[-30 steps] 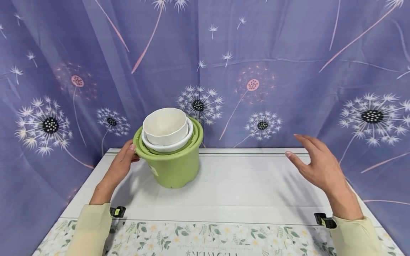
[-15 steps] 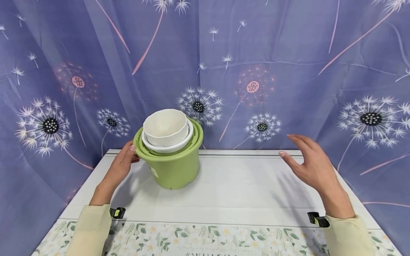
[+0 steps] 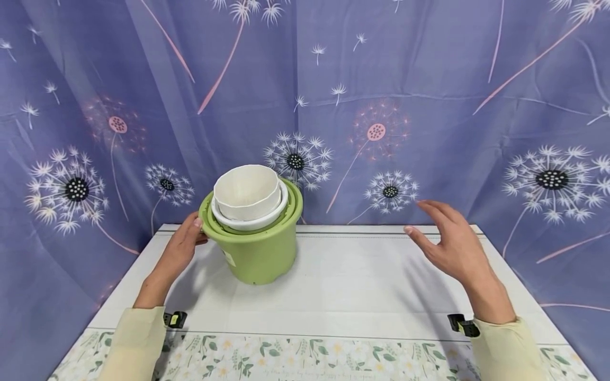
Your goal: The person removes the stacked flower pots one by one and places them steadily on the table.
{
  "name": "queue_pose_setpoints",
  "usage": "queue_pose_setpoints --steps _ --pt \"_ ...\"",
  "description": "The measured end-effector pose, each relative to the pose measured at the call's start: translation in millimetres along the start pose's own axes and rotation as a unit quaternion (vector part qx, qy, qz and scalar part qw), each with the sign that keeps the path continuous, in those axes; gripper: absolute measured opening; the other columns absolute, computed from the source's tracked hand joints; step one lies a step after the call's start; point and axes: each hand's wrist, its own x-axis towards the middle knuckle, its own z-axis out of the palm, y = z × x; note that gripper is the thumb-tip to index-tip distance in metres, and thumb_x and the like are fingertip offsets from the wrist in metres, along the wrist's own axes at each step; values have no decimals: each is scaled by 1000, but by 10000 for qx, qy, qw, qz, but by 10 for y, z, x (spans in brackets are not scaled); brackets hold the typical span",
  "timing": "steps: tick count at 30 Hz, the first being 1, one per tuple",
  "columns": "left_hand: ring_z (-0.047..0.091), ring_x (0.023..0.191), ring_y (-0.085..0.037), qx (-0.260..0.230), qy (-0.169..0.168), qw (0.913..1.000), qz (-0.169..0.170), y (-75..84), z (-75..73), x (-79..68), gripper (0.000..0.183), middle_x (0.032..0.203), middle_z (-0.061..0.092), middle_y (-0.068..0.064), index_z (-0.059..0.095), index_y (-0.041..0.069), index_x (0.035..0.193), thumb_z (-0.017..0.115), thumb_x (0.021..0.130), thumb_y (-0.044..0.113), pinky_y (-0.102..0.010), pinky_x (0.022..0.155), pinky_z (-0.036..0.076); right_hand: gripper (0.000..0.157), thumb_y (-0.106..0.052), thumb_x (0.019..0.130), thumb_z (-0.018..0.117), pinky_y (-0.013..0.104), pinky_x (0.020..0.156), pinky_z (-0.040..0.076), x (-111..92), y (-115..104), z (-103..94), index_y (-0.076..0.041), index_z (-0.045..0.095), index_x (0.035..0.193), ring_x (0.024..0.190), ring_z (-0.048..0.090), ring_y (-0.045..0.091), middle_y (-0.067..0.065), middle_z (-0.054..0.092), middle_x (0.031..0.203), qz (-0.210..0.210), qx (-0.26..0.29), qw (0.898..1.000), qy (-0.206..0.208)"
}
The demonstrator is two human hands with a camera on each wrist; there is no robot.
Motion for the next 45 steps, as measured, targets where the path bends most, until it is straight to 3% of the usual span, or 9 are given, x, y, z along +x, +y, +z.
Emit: queue_pose_setpoints --steps 18,45 --pt "59 127 -48 9 5 10000 41 30 -5 24 57 152 49 -30 29 3 166 25 119 36 -67 109 43 60 -32 99 78 63 110 40 156 -207 162 -9 59 151 139 50 44 18 57 150 -139 177 9997 0" --pt "60 125 -45 16 27 10000 82 -12 9 -4 56 147 53 -28 33 3 164 25 119 35 -66 107 45 57 -30 100 77 65 107 43 301 -516 426 -7 60 149 141 49 42 15 53 154 -544 429 9975 -124"
